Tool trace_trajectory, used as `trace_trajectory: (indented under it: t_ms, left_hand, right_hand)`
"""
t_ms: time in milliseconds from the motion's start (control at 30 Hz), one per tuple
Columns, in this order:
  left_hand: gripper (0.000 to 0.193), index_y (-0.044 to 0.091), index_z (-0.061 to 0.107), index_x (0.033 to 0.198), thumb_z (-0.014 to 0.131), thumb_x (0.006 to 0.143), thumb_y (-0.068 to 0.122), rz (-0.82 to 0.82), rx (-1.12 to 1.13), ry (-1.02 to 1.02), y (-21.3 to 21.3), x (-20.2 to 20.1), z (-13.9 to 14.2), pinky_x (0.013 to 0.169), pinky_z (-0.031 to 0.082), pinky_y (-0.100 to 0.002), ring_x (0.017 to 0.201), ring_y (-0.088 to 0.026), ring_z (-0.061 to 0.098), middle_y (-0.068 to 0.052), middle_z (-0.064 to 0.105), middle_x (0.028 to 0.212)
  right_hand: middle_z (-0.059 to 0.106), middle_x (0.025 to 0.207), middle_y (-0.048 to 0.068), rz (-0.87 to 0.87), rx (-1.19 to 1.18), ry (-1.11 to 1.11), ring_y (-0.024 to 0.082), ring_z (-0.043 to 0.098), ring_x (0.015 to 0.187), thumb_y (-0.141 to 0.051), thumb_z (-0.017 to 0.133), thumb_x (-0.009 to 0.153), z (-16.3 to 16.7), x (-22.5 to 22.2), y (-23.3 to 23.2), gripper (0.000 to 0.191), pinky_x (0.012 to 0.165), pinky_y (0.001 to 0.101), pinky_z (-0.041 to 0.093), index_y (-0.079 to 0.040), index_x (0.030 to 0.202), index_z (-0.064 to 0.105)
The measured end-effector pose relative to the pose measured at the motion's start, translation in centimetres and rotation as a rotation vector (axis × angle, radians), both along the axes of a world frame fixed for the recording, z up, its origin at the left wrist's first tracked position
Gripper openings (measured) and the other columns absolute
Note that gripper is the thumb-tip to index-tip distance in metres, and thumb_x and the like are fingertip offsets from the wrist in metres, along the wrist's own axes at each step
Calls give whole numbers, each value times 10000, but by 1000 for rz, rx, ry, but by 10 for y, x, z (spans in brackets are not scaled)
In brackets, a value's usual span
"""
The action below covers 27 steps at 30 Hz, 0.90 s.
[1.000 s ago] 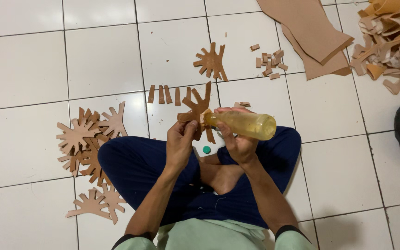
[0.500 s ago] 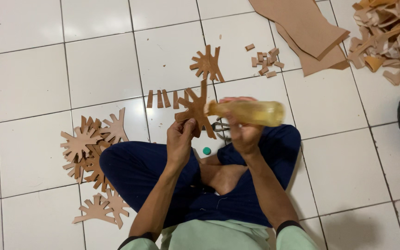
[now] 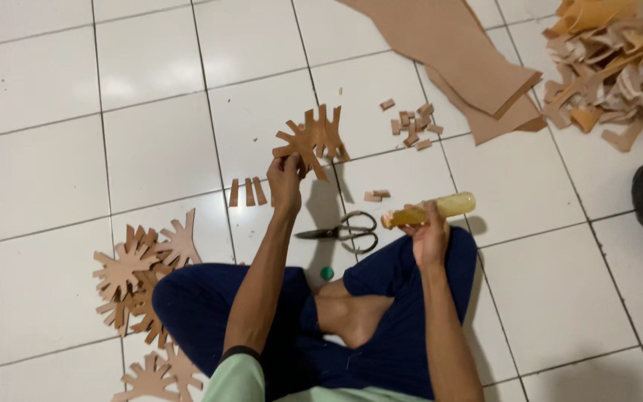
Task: The person sits on a tiled floor and applies glue from a plastic bottle to small rectangular cardboard pieces, then attaches them to star-shaped cardboard cutouts. The person repeats this process for multiple star-shaped pieces, arranging the glued pieces in rows on the floor.
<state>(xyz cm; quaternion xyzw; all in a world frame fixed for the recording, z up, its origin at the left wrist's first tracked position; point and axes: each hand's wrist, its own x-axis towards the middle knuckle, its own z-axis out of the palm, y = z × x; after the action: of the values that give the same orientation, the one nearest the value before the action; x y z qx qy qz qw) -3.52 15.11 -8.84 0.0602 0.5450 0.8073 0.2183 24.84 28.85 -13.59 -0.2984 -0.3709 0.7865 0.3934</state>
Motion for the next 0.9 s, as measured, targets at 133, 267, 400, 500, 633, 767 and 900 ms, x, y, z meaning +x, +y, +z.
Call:
trace_trajectory:
  t_ms: [133, 267, 400, 500, 633, 767, 900]
  left_hand:
    - [224, -64, 580, 1077, 617, 995, 140, 14, 18, -47, 42, -33, -13, 719, 602, -301, 718, -114, 569, -62, 605, 857]
    - [419, -111, 566, 1196, 693, 954, 207, -126, -255, -146, 50, -50, -17, 603, 538, -272, 705, -133, 600, -98, 655, 881]
    - [652, -124, 485, 1346, 737, 904, 284, -96, -501, -41, 30, -51, -16, 595, 539, -284, 733, -167, 647, -144, 705, 917]
    - [649, -84, 530, 1343, 749, 878, 312, -166, -627, 168, -6, -44, -7, 702, 580, -317, 822, -195, 707, -163, 733, 1000]
    - [463, -11, 729, 1203, 726, 917, 353, -393, -862, 444, -103, -40, -13, 893, 594, -353, 1009, -232, 753, -145, 784, 1124]
    - [466, -3, 727, 1166, 752, 862, 349, -307, -1159, 581, -189, -76, -11, 930, 575, -407, 1020, -318, 738, -197, 763, 1085]
    - [320, 68, 746, 1125, 733, 896, 291, -146, -1606, 559, -287, -96, -3, 949, 546, -463, 1009, -369, 716, -198, 760, 1057]
  right_hand:
    - [689, 1045, 234, 26, -46, -19, 374, 741, 915, -368, 576, 1010, -6, -9, 3, 391, 721, 487, 666, -15, 1174, 538]
    - [697, 1086, 247, 80, -16, -16, 356, 727, 951, -355, 606, 1037, -5, -17, 5, 394, 740, 476, 647, 8, 1184, 557]
    - [704, 1084, 242, 57, -59, -12, 329, 695, 907, -341, 611, 1049, -6, -19, 5, 360, 731, 474, 654, -26, 1219, 569]
    - [693, 1115, 224, 44, -54, -13, 334, 722, 1025, -328, 626, 1035, -11, -20, 4, 353, 774, 490, 655, -38, 1226, 567]
    - [604, 1227, 112, 76, -68, 26, 320, 651, 1191, -416, 635, 1031, -18, -16, 0, 440, 885, 551, 619, -75, 1291, 538]
    - [607, 1253, 137, 136, -41, 56, 304, 612, 1220, -534, 605, 1049, -27, -15, -1, 530, 954, 538, 589, -73, 1297, 524]
    - [604, 1268, 158, 177, -51, 62, 312, 619, 1234, -540, 589, 1076, -30, -17, -2, 534, 997, 532, 583, -65, 1311, 527]
